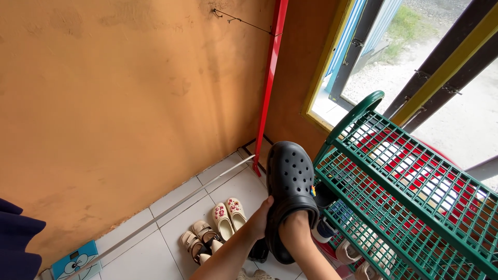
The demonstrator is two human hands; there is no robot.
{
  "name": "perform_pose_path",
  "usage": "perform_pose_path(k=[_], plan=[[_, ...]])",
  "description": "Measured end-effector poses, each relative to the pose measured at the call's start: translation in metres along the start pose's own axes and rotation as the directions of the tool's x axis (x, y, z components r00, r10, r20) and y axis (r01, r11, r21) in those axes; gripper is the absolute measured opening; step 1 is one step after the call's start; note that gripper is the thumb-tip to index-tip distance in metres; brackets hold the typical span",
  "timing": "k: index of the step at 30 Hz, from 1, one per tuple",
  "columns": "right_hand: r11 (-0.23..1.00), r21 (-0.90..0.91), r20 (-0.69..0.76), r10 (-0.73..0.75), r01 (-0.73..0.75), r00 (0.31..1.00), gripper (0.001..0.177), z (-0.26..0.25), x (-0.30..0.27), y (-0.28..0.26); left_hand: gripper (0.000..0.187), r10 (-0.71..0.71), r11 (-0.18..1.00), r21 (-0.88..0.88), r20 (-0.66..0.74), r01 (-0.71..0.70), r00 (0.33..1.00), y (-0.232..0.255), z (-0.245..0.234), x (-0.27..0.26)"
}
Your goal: Cleaning a pair of black clogs with a cloth.
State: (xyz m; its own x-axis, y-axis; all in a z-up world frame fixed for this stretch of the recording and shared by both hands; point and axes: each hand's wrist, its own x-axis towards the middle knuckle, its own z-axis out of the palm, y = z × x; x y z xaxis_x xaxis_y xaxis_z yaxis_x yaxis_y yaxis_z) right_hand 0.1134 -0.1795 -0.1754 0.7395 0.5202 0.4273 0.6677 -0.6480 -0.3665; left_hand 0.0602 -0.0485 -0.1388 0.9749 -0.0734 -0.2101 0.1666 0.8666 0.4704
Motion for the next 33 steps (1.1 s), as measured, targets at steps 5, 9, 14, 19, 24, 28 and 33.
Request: perform_pose_path(k=[5, 9, 14, 19, 24, 28, 33], plan=[[0.891, -0.404, 0.590, 0.080, 0.207, 0.804, 0.025, -0.045, 0.050, -0.052, 0.092, -0.079, 0.990, 0.118, 0.034, 0.074, 0.996, 0.003, 0.014, -0.008], [0.743, -0.521, 0.801, 0.255, 0.421, 0.542, 0.046, -0.086, 0.075, -0.090, 0.086, -0.064, 0.997, 0.051, -0.029, 0.066, 0.998, -0.002, -0.007, 0.002], [0.961, -0.173, 0.141, -0.194, 0.217, 0.971, 0.007, -0.048, 0.005, -0.047, 0.075, 0.124, 0.990, -0.098, 0.235, -0.104, 0.964, 0.012, -0.015, 0.009], [0.958, 0.169, -0.014, -0.232, 0.231, 0.973, 0.038, -0.136, 0.013, -0.130, 0.066, 0.273, 0.961, -0.045, 0.291, -0.271, 0.917, 0.043, -0.004, 0.005], [0.968, 0.050, -0.055, -0.245, 0.247, 0.968, 0.050, -0.109, 0.001, -0.112, 0.059, 0.253, 0.967, -0.094, 0.255, -0.237, 0.933, 0.037, -0.016, 0.022], [0.958, 0.081, -0.083, -0.269, 0.275, 0.960, 0.037, -0.104, 0.020, -0.100, 0.066, 0.164, 0.986, -0.052, 0.270, -0.155, 0.949, 0.042, -0.008, 0.026], [0.993, -0.035, 0.075, -0.112, 0.115, 0.991, 0.024, -0.019, 0.023, -0.014, 0.066, 0.117, 0.993, -0.039, 0.197, -0.112, 0.973, 0.036, -0.013, 0.040]])
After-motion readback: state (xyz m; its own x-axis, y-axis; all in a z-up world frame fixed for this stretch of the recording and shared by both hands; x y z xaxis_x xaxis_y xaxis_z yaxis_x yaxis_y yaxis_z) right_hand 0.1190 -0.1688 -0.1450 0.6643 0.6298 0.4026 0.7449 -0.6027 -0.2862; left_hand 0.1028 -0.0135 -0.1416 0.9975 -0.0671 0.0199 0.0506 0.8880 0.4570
